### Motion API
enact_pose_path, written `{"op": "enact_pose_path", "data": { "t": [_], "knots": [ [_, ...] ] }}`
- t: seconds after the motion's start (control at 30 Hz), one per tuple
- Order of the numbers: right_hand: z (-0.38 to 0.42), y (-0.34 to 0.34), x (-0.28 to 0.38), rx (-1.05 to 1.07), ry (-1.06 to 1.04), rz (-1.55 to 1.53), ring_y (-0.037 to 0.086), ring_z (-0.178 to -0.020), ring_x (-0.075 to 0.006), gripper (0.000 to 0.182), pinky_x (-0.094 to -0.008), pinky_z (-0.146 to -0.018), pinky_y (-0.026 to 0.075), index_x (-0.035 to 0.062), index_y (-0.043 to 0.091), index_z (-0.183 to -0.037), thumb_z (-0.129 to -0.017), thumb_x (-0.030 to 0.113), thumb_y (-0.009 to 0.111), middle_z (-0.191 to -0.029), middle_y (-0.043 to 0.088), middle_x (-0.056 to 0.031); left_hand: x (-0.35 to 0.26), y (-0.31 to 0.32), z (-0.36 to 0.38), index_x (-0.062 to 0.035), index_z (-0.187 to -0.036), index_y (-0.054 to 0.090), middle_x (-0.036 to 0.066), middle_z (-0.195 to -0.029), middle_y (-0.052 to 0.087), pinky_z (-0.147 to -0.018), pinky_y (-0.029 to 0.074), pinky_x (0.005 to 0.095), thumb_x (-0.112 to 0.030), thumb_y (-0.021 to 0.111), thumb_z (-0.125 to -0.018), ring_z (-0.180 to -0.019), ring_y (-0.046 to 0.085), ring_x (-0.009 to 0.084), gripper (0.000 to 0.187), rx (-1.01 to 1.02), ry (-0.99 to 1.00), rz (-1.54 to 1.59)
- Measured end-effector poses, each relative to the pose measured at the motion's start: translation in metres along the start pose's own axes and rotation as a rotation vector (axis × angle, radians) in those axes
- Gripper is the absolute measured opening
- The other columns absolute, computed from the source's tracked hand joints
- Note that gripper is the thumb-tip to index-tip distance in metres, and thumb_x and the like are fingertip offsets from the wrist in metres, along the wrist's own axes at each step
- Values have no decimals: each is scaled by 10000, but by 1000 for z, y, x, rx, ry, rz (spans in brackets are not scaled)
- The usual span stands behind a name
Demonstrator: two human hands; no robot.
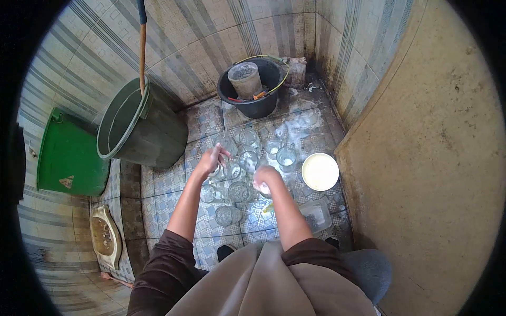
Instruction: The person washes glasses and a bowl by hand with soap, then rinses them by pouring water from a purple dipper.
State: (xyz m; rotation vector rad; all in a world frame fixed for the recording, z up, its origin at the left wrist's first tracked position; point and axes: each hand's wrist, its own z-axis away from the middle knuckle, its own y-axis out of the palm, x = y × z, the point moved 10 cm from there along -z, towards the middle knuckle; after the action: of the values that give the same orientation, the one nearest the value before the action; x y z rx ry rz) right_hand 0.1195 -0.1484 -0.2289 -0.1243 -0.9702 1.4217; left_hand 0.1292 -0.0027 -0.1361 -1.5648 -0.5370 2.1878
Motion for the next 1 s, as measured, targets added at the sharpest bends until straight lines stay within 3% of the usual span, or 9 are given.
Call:
{"op": "enact_pose_path", "data": {
  "t": [0.03,0.1,0.23,0.5,0.73,0.83,0.9,0.93,1.0],
  "knots": [
    [-11,22,-4,106,8,34,571,-852,-256,310,-342,-695,442,35,602,-869,-582,149,571,-939,579,-140,-1,1,-2,-32,-818,585,50,-544,534,-463,332,245,-292,282,-873,-444,399,94,403,-14,38,59],
    [-16,47,-12,240,91,28,563,-874,-281,347,-364,-736,436,38,596,-902,-571,137,560,-988,558,-157,1,8,1,-38,-827,579,39,-571,529,-436,319,231,-273,298,-871,-436,386,82,369,9,4,86],
    [-13,55,-11,250,120,11,564,-872,-276,329,-365,-733,439,45,603,-885,-573,138,561,-979,565,-148,-1,33,11,-56,-859,559,4,-640,503,-375,279,201,-216,352,-861,-422,353,53,262,158,-76,144],
    [14,45,-12,404,174,172,571,-863,-232,351,-341,-734,443,157,593,-958,-614,207,549,-1000,570,-80,-4,36,11,-67,-891,540,-10,-645,494,-384,289,197,-210,388,-854,-425,355,51,213,185,-80,182],
    [28,30,-11,327,239,177,571,-867,-212,316,-326,-725,442,94,591,-949,-658,202,537,-1010,568,-64,-8,41,13,-61,-887,542,-4,-648,509,-383,295,191,-224,395,-854,-417,360,53,221,202,-81,163],
    [32,-4,-16,134,276,60,573,-842,-219,289,-307,-734,431,53,593,-929,-676,177,531,-991,568,-83,-8,52,15,-56,-888,542,9,-622,528,-379,315,196,-215,386,-854,-405,378,58,225,237,-75,162],
    [21,-59,-2,-430,83,210,576,-769,-222,290,-308,-725,420,23,577,-905,-701,228,558,-893,586,-103,-12,64,20,-54,-881,539,16,-610,536,-376,323,200,-208,379,-854,-397,386,63,223,270,-78,145],
    [19,-62,0,-433,84,211,576,-769,-222,290,-308,-725,420,23,577,-905,-701,228,558,-893,586,-103,-15,73,24,-53,-875,537,23,-598,545,-372,331,204,-201,372,-854,-389,394,68,222,303,-83,127],
    [66,-103,-29,-1199,-73,-967,562,-676,-234,306,-327,-711,412,-7,542,-857,-712,259,586,-746,581,-112,-22,84,29,-39,-867,525,33,-585,549,-371,344,208,-190,367,-849,-386,409,72,219,297,-64,106]
  ]
}}
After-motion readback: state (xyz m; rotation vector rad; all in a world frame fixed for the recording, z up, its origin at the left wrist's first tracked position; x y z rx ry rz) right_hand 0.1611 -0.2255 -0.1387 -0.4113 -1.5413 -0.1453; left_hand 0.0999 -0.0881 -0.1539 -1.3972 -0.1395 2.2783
